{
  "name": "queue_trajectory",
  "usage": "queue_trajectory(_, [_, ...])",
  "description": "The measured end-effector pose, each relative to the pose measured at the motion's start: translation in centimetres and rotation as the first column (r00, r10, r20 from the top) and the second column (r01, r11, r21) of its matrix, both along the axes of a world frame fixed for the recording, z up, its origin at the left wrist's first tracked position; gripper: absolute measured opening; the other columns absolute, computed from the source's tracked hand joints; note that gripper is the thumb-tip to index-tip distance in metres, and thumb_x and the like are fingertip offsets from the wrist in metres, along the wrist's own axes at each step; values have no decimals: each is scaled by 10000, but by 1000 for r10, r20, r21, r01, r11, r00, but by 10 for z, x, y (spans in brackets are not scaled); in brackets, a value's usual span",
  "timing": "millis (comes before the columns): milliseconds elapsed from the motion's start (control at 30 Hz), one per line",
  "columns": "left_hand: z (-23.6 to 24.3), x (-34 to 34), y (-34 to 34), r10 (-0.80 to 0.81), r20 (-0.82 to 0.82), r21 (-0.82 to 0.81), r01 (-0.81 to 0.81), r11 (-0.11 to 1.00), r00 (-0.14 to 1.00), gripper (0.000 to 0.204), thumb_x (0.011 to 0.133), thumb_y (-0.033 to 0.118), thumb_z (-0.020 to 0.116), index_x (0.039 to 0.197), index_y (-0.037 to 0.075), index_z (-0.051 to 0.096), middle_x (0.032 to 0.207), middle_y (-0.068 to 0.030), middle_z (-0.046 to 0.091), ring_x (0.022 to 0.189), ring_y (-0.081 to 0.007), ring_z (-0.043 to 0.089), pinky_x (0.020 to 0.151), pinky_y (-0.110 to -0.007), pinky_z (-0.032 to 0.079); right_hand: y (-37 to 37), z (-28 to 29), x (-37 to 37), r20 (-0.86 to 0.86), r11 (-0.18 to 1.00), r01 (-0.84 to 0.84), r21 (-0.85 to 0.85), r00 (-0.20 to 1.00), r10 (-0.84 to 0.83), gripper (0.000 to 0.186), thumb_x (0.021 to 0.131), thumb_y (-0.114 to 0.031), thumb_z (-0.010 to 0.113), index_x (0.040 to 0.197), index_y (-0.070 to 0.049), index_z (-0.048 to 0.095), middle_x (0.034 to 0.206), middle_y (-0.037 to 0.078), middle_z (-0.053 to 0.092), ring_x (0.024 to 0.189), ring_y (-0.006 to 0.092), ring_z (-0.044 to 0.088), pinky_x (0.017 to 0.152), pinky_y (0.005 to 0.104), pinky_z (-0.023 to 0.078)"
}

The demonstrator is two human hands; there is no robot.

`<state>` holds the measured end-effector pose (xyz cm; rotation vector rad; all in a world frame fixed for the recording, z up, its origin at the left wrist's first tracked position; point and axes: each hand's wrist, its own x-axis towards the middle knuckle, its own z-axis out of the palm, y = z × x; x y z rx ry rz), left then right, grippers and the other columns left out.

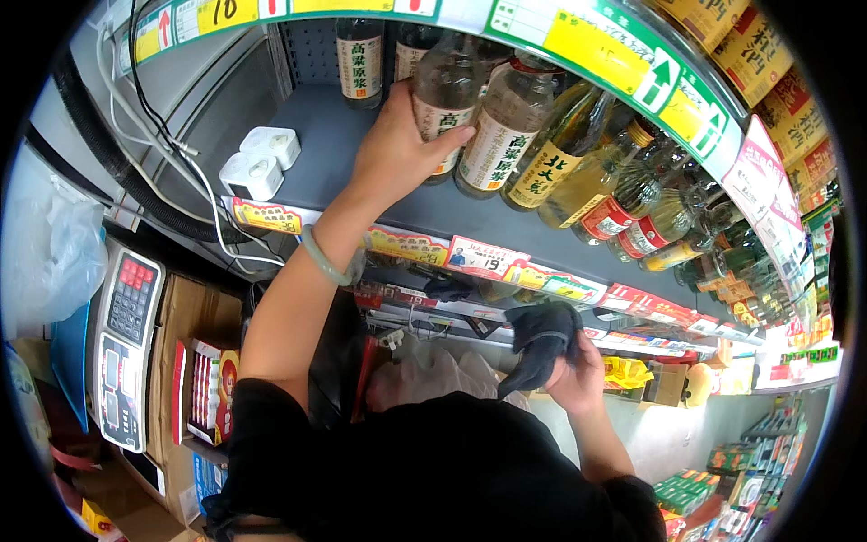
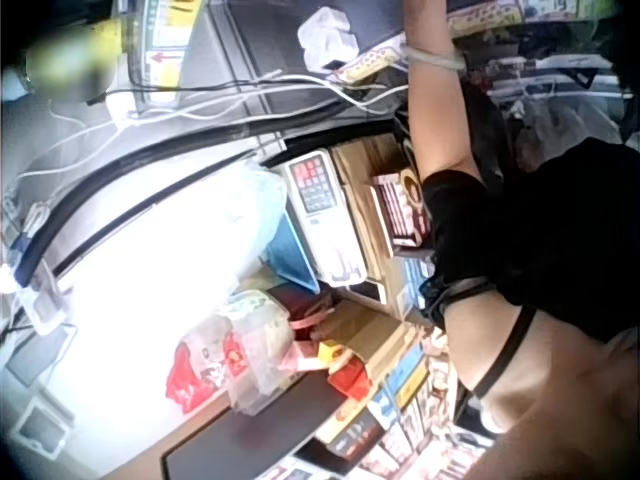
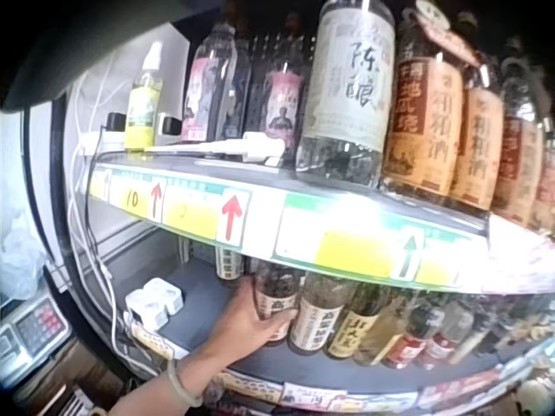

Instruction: The person wipes a store shelf with a dark cloth, then picks up and wipes individual bottles of liquid before placing them back on the shelf. The person handles the bottles one at a time, cleaning the exterior surfaces.

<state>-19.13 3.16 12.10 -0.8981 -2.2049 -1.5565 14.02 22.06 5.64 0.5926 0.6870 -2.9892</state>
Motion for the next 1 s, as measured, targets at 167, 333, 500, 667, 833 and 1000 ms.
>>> queue_trajectory(167, [4,7,-31,74,102,128,-87,988,992,666,768,309,782,1195,-43,409,1092,-207,614,992,-269,630,847,-349,497,-19,34,-42,-64,981,-72,181,994,84,515,932,-188,502,1403,-48,347,1315,125,526,1154,254,550,979,435,450])
queue_trajectory(333, [12,14,-62,159,172,214,-194,957,972,606,794,244,780,1176,-44,408,1044,-154,610,933,-179,615,804,-308,500,-58,57,-101,-260,878,146,456,965,-26,584,924,-15,506,1441,-103,250,1287,125,497,1170,213,509,1016,410,413])
queue_trajectory(500, [8,8,-78,139,123,268,-168,949,983,532,835,216,749,1183,-20,423,1061,-117,589,948,-150,579,840,-289,473,-87,55,-189,-32,-333,150,931,942,333,638,934,-255,529,1404,93,274,1401,278,388,1336,380,360,1125,449,265])
queue_trajectory(667, [7,10,-92,246,94,131,-257,957,965,590,839,203,748,1240,-38,389,1114,-139,557,988,-165,571,867,-293,464,-117,24,-263,90,-734,137,666,961,261,592,944,-290,440,1396,77,329,1410,284,384,1306,381,394,1112,435,291])
queue_trajectory(833, [15,19,-91,240,112,119,-253,960,964,618,830,205,754,1255,-43,380,1142,-147,539,1031,-185,555,897,-305,449,-122,17,-317,22,-678,122,725,980,200,504,914,-221,453,1344,40,431,1392,223,439,1266,363,437,1077,429,338])
queue_trajectory(1000, [13,16,-87,253,112,87,-263,961,961,605,832,209,750,1256,-30,391,1154,-150,538,1058,-192,546,920,-311,434,-118,1,-345,-81,-633,263,728,950,301,408,911,-137,438,1283,10,521,1330,195,516,1237,339,480,1050,405,378])
